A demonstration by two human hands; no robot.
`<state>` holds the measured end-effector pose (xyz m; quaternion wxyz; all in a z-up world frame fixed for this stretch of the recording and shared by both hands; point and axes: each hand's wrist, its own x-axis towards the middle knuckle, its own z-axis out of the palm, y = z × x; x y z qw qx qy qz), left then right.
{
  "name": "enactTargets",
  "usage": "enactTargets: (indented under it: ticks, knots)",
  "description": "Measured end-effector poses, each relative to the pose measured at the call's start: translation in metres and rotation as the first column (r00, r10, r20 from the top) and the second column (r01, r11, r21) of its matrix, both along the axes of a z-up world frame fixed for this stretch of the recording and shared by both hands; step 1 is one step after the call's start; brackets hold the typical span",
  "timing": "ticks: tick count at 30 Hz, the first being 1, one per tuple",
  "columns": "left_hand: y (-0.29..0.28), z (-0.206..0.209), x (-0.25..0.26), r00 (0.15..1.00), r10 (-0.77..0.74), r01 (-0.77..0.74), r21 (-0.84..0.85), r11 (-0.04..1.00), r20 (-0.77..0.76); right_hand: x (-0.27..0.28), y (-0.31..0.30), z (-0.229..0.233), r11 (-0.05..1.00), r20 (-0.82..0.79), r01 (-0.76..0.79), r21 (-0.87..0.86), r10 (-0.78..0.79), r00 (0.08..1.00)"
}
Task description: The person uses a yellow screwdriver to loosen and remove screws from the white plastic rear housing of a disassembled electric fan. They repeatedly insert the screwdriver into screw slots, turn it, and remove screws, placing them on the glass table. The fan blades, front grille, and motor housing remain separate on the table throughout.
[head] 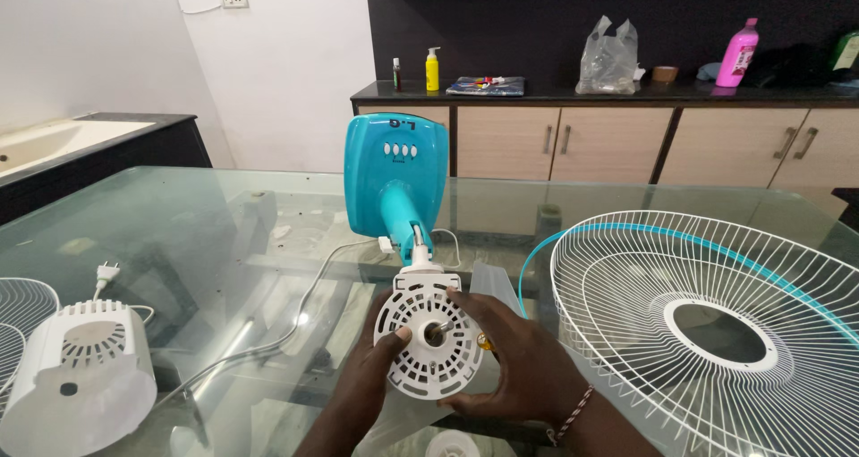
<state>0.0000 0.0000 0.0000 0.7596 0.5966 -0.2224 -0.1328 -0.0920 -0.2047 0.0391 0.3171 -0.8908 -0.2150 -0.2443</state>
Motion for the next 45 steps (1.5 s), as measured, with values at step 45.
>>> enactTargets:
  ticks: [45]
  knots:
    - [0.009,-0.006,0.009,0.984,-0.016,0.048,-0.174,0.983,0.178,-0.059,0.026,0.018,0.615,0.088,0.133,0.777,-0.315,0.945]
